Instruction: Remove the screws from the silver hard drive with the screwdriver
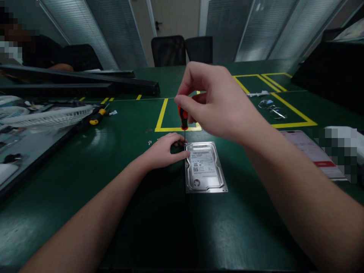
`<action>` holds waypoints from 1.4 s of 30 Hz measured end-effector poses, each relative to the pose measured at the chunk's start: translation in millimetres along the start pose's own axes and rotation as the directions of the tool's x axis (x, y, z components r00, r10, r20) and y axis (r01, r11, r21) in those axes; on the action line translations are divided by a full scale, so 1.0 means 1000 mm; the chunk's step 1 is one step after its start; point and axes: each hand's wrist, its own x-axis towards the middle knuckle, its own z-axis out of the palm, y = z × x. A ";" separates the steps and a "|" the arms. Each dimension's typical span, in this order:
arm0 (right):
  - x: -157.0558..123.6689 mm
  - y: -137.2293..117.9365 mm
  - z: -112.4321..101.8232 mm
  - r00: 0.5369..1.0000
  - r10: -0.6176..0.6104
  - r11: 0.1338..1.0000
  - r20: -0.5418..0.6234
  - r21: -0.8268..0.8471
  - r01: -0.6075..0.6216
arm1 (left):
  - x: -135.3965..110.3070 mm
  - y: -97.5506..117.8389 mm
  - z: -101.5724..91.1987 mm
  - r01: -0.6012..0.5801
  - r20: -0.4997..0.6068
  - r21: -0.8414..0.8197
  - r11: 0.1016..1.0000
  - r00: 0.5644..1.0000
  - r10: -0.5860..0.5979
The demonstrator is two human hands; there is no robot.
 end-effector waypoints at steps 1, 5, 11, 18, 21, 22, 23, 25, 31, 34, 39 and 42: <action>0.000 0.000 0.000 1.000 -0.003 1.000 0.006 0.005 0.003 | 0.000 0.000 0.000 -0.001 0.001 0.000 1.000 1.000 0.001; -0.002 -0.003 0.000 0.999 0.018 1.000 0.028 0.018 -0.018 | 0.000 0.001 -0.001 0.004 0.007 0.003 1.000 1.000 -0.004; -0.001 -0.002 0.001 0.998 0.056 0.998 0.034 0.033 -0.057 | 0.000 0.002 -0.001 -0.006 0.001 0.005 1.000 1.000 0.006; 0.000 0.001 0.001 0.999 0.041 0.997 0.035 0.069 -0.044 | 0.000 0.002 0.000 -0.004 0.001 0.008 1.000 1.000 0.004; 0.000 0.001 0.002 0.999 0.034 0.999 0.014 0.040 -0.035 | 0.000 0.003 0.000 -0.003 0.001 0.003 1.000 1.000 0.003; 0.000 0.000 0.002 0.999 0.033 0.999 0.010 0.033 -0.034 | 0.000 0.003 0.000 -0.003 0.001 0.002 1.000 1.000 0.003; 0.000 0.000 0.002 0.999 0.032 0.999 0.006 0.028 -0.032 | 0.000 0.003 -0.001 -0.002 0.002 0.001 1.000 1.000 0.002; 0.000 0.000 0.002 1.000 0.026 0.999 0.004 0.021 -0.026 | 0.000 0.003 -0.001 0.002 0.003 0.003 1.000 1.000 -0.002; 0.000 -0.001 0.001 1.000 0.027 0.999 0.002 0.021 -0.027 | 0.000 0.003 -0.001 0.002 0.008 0.005 1.000 1.000 -0.002; 0.000 -0.002 0.001 1.000 0.030 1.000 -0.004 0.009 -0.030 | 0.000 0.003 -0.001 0.007 0.003 0.002 1.000 1.000 -0.007; -0.001 -0.003 0.000 1.000 0.003 1.000 0.006 -0.004 -0.002 | 0.000 0.003 -0.001 0.012 0.008 -0.002 1.000 1.000 -0.012; -0.002 -0.004 0.000 1.000 -0.014 1.000 0.010 0.007 0.014 | 0.000 0.003 -0.001 0.010 0.006 -0.006 1.000 1.000 -0.010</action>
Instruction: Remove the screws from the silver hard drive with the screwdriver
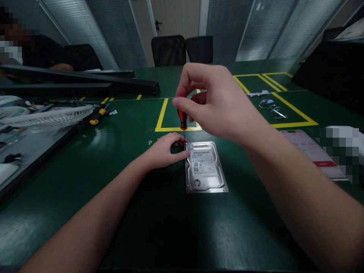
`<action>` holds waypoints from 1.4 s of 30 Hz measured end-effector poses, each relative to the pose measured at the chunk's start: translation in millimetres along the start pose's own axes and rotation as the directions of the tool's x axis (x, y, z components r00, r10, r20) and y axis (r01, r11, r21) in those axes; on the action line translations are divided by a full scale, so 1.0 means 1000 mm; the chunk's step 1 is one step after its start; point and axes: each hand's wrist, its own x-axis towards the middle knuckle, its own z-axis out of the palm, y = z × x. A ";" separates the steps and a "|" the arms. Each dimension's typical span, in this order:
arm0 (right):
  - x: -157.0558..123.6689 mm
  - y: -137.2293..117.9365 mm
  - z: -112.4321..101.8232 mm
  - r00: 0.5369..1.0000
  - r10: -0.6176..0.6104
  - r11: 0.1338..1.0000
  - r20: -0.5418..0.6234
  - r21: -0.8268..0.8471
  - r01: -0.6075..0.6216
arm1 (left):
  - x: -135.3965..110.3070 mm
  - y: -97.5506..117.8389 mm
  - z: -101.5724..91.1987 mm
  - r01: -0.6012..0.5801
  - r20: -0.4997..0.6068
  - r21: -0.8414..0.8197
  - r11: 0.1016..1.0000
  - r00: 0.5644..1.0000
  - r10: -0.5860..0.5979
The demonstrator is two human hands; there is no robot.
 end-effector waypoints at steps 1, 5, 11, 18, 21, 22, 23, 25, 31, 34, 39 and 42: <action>0.000 0.000 0.000 1.000 -0.002 1.000 0.000 0.001 0.002 | 0.000 0.000 0.000 -0.001 -0.001 -0.002 1.000 1.000 0.001; 0.001 0.000 0.000 1.000 0.001 1.000 0.004 -0.012 0.000 | 0.000 -0.001 0.001 -0.008 -0.007 0.000 1.000 1.000 0.008; 0.001 0.002 0.000 1.000 0.022 1.000 -0.007 0.003 -0.022 | 0.001 -0.002 0.000 -0.006 -0.003 0.003 1.000 1.000 0.006; 0.002 0.005 0.002 0.999 0.038 0.998 0.000 0.044 -0.038 | 0.000 0.000 0.000 0.003 0.002 0.013 1.000 1.000 -0.003; 0.003 0.006 0.003 0.998 0.057 0.995 0.023 0.083 -0.059 | 0.000 0.000 0.000 0.002 0.000 0.012 1.000 1.000 -0.002; 0.003 0.007 0.003 0.998 0.058 0.994 0.029 0.092 -0.061 | 0.000 0.000 0.000 0.000 -0.001 0.011 1.000 1.000 0.000; 0.003 0.007 0.003 0.998 0.057 0.994 0.031 0.096 -0.060 | 0.000 0.000 0.000 -0.002 -0.001 0.009 1.000 1.000 0.002; 0.002 0.007 0.002 0.998 0.047 0.994 0.028 0.096 -0.050 | 0.000 0.000 0.000 -0.003 0.000 0.008 1.000 1.000 0.003; 0.001 0.005 0.001 1.000 0.020 0.999 0.016 0.030 -0.020 | 0.001 -0.001 0.001 -0.006 -0.002 0.008 1.000 1.000 0.006; 0.001 0.004 0.001 1.000 0.008 1.000 0.010 -0.005 -0.008 | 0.001 -0.001 0.001 -0.009 0.000 0.007 1.000 1.000 0.009; 0.001 0.003 0.001 1.000 -0.004 1.000 0.031 -0.017 0.004 | 0.000 0.000 0.001 -0.008 0.000 0.001 1.000 1.000 0.008; 0.001 0.004 0.001 1.000 -0.013 1.000 0.023 -0.014 0.013 | 0.000 0.000 0.000 -0.005 -0.002 -0.001 1.000 1.000 0.005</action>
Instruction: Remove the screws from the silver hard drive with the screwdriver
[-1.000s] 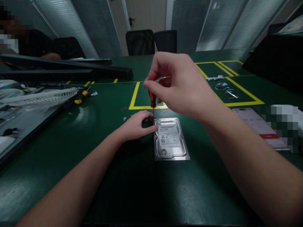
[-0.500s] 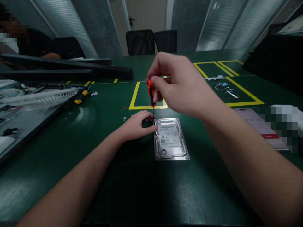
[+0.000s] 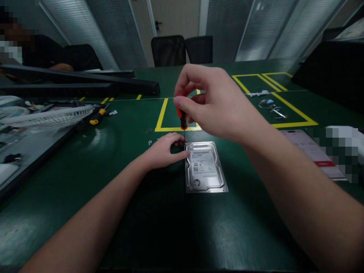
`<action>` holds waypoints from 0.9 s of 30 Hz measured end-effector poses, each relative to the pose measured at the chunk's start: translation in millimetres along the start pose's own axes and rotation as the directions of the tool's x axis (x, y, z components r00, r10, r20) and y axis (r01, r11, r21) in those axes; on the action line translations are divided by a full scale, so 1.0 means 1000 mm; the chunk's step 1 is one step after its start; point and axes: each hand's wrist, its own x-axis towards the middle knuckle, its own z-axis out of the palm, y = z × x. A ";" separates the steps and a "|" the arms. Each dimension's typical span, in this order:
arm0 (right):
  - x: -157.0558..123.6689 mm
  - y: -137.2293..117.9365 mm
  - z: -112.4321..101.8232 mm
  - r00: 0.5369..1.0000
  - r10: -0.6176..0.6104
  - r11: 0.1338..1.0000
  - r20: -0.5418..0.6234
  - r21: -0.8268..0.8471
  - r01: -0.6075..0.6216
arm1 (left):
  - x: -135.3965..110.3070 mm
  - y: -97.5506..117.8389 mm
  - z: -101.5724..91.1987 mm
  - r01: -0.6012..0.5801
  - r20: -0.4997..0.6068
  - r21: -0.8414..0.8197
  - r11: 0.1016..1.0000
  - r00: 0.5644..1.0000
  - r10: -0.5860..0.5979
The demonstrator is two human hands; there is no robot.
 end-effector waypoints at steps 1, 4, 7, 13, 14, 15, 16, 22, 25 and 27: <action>0.000 0.000 0.000 1.000 0.000 1.000 -0.006 -0.002 0.000 | 0.000 0.000 0.000 0.001 0.000 -0.001 1.000 1.000 -0.001; 0.000 0.001 0.000 1.000 0.003 1.000 -0.017 -0.012 -0.003 | 0.000 0.000 0.000 0.001 0.001 -0.001 1.000 1.000 -0.001; 0.000 0.000 -0.001 1.000 0.005 1.000 -0.007 -0.012 -0.005 | 0.000 0.000 0.000 0.003 0.002 0.005 1.000 1.000 -0.003; 0.000 -0.001 0.000 1.000 0.022 1.000 0.004 0.013 -0.022 | 0.000 0.000 0.001 0.005 -0.001 0.000 1.000 1.000 -0.005; 0.000 -0.001 0.001 0.999 0.032 0.999 0.010 0.020 -0.032 | 0.000 -0.001 0.001 0.003 -0.001 0.001 1.000 1.000 -0.003; 0.000 -0.001 0.001 0.999 0.044 0.999 0.019 0.030 -0.044 | 0.000 -0.001 0.001 0.001 0.000 0.003 1.000 1.000 -0.001; 0.000 -0.001 0.001 0.998 0.057 0.997 0.030 0.042 -0.058 | 0.001 -0.001 0.001 -0.001 -0.001 0.005 1.000 1.000 0.001; 0.000 -0.001 -0.001 0.992 0.098 0.990 0.074 0.092 -0.105 | 0.000 -0.001 0.001 0.000 -0.006 0.012 1.000 1.000 0.000; 0.000 -0.002 -0.001 0.993 0.095 0.990 0.064 0.094 -0.101 | 0.000 -0.001 0.001 -0.006 -0.009 0.010 1.000 1.000 0.006; 0.000 -0.003 -0.001 0.993 0.096 0.992 0.063 0.078 -0.101 | 0.000 -0.001 0.001 -0.007 -0.011 0.012 1.000 1.000 0.007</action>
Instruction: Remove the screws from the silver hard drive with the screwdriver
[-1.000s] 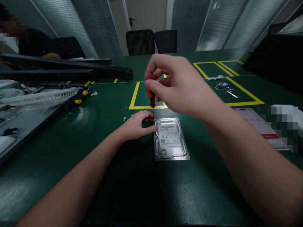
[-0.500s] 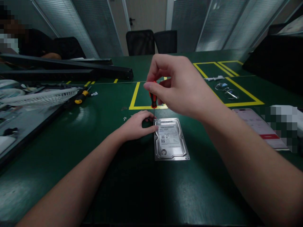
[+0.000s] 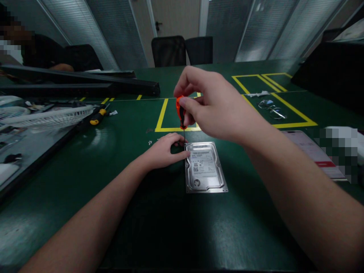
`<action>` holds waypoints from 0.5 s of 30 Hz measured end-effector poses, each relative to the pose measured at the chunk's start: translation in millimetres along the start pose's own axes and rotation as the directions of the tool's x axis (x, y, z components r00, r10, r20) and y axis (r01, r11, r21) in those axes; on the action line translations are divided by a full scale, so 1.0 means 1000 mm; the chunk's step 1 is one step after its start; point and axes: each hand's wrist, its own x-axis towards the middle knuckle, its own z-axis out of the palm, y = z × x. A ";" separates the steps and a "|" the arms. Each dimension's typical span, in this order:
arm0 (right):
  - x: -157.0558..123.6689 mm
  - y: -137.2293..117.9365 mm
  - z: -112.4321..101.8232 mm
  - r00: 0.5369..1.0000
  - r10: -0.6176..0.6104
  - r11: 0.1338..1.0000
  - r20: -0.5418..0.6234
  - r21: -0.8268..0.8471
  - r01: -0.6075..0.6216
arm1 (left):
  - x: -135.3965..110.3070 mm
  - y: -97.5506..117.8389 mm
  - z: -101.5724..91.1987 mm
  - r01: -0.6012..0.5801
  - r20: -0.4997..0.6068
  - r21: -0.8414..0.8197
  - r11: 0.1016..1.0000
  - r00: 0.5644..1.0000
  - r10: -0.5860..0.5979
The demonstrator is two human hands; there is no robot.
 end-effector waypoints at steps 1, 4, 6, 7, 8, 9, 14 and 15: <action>0.000 0.000 0.000 1.000 -0.003 1.000 -0.003 -0.013 0.003 | 0.000 0.000 0.000 0.000 -0.002 0.002 1.000 1.000 0.000; 0.000 -0.002 0.000 1.000 -0.021 0.998 -0.016 -0.057 0.020 | 0.000 0.001 -0.001 0.006 0.000 0.003 1.000 1.000 -0.006; -0.001 -0.002 0.000 0.999 -0.036 0.996 -0.025 -0.077 0.034 | 0.000 0.002 -0.001 0.013 0.004 0.004 1.000 1.000 -0.013; -0.001 -0.002 0.000 0.999 -0.045 0.995 -0.029 -0.085 0.043 | 0.000 0.002 -0.001 0.016 0.007 0.005 1.000 1.000 -0.016; -0.001 -0.002 -0.001 0.998 -0.055 0.995 -0.031 -0.089 0.052 | 0.000 0.002 -0.001 0.017 0.009 0.004 1.000 1.000 -0.017; -0.001 -0.002 -0.001 0.997 -0.064 0.994 -0.035 -0.092 0.061 | 0.000 0.001 -0.001 0.017 0.009 0.003 1.000 1.000 -0.017; 0.000 0.000 -0.001 0.997 -0.066 0.995 -0.046 -0.080 0.063 | 0.000 0.000 -0.001 0.009 0.014 -0.003 1.000 1.000 -0.009; 0.000 0.000 -0.001 0.997 -0.059 0.995 -0.046 -0.080 0.055 | 0.000 0.001 -0.002 0.008 0.015 -0.003 1.000 1.000 -0.008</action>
